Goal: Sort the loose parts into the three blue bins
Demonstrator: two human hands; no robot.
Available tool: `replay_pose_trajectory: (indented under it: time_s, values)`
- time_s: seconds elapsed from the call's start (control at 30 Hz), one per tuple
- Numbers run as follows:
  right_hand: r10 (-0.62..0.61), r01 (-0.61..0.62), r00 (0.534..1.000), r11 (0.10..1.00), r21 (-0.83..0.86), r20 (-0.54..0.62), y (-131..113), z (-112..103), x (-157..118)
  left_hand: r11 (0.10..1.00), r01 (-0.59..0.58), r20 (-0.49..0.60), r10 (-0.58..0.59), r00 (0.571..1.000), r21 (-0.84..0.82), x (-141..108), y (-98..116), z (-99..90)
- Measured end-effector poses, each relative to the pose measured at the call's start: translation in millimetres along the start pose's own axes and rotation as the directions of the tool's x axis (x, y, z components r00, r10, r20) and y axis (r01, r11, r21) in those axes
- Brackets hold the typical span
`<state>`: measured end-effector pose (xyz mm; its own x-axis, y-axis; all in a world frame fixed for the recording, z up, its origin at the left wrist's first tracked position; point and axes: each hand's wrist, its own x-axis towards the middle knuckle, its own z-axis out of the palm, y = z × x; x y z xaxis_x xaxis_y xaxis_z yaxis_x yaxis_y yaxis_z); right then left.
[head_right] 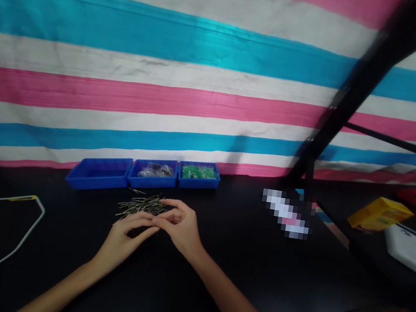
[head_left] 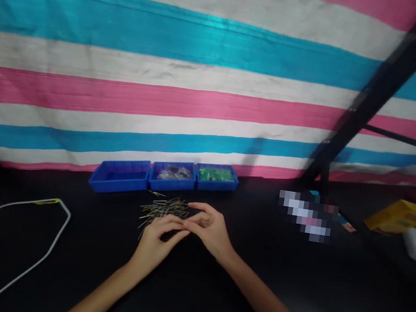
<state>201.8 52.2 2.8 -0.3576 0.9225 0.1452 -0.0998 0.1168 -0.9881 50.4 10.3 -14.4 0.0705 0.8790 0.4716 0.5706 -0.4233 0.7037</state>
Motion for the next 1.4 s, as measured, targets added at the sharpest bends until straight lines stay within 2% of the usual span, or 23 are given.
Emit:
replay_pose_trajectory:
  time_s: [0.13, 0.27, 0.37, 0.5, 0.57, 0.63, 0.77, 0.93, 1.0, 1.07, 1.13, 1.17, 1.23, 1.33, 1.4]
  values:
    - [0.016, -0.016, 1.0, 0.999, -0.034, -0.003, 1, 3, -4, 0.991, 0.03, -0.035, -0.035, 0.999, -0.134, 0, 5, -1.8]
    - [0.068, -0.068, 0.998, 0.997, -0.023, -0.004, 2, 7, -5, 0.992, 0.031, -0.034, -0.035, 0.999, -0.12, -1, 7, -2.7]
    - [0.06, -0.061, 0.996, 0.998, -0.022, -0.065, 5, 8, -6, 0.991, 0.048, -0.058, -0.056, 0.997, -0.123, -2, 8, -4.6]
    - [0.065, -0.076, 0.982, 0.996, -0.056, -0.177, 11, 5, -6, 0.976, 0.062, -0.155, -0.096, 0.983, -0.211, 0, 8, -12.1]
    - [0.069, -0.084, 0.983, 0.993, -0.084, -0.169, 14, 5, -5, 0.967, 0.069, -0.194, -0.119, 0.974, -0.245, 1, 8, -15.1]
    - [0.073, -0.087, 0.992, 0.988, -0.127, -0.104, 17, 6, -6, 0.959, 0.075, -0.207, -0.135, 0.969, -0.272, 1, 9, -15.9]
    - [0.035, -0.035, 0.999, 0.974, -0.222, -0.002, 18, 11, -8, 0.949, 0.073, -0.2, -0.139, 0.97, -0.308, 0, 9, -13.8]
    - [-0.035, 0.022, 0.997, 0.979, -0.203, -0.063, 14, 11, -7, 0.955, 0.081, -0.215, -0.146, 0.966, -0.286, 0, 6, -15.1]
    - [-0.045, 0.03, 0.995, 0.985, -0.172, -0.089, 13, 10, -6, 0.96, 0.084, -0.175, -0.134, 0.975, -0.268, 1, 3, -16.9]
    - [-0.048, 0.034, 0.995, 0.988, -0.153, -0.091, 14, 10, -5, 0.968, 0.1, -0.091, -0.124, 0.988, -0.231, 2, -1, -19.6]
    - [-0.053, 0.041, 0.996, 0.987, -0.157, -0.076, 15, 10, -4, 0.972, 0.146, -0.056, -0.158, 0.986, -0.184, 4, -7, -24.6]
    - [-0.062, 0.049, 0.996, 0.985, -0.166, -0.07, 16, 10, -3, 0.97, 0.177, -0.081, -0.193, 0.978, -0.17, 7, -11, -28.4]
    - [-0.089, 0.073, 0.993, 0.977, -0.201, -0.073, 17, 9, -1, 0.956, 0.241, -0.198, -0.272, 0.942, -0.167, 13, -22, -39.2]
    - [-0.141, 0.116, 0.987, 0.958, -0.261, -0.082, 18, 7, 0, 0.942, 0.287, -0.412, -0.336, 0.847, -0.176, 29, -44, -62.7]
    - [-0.164, 0.139, 0.984, 0.947, -0.288, -0.064, 18, 7, 0, 0.937, 0.318, -0.501, -0.346, 0.793, -0.143, 41, -59, -80.2]
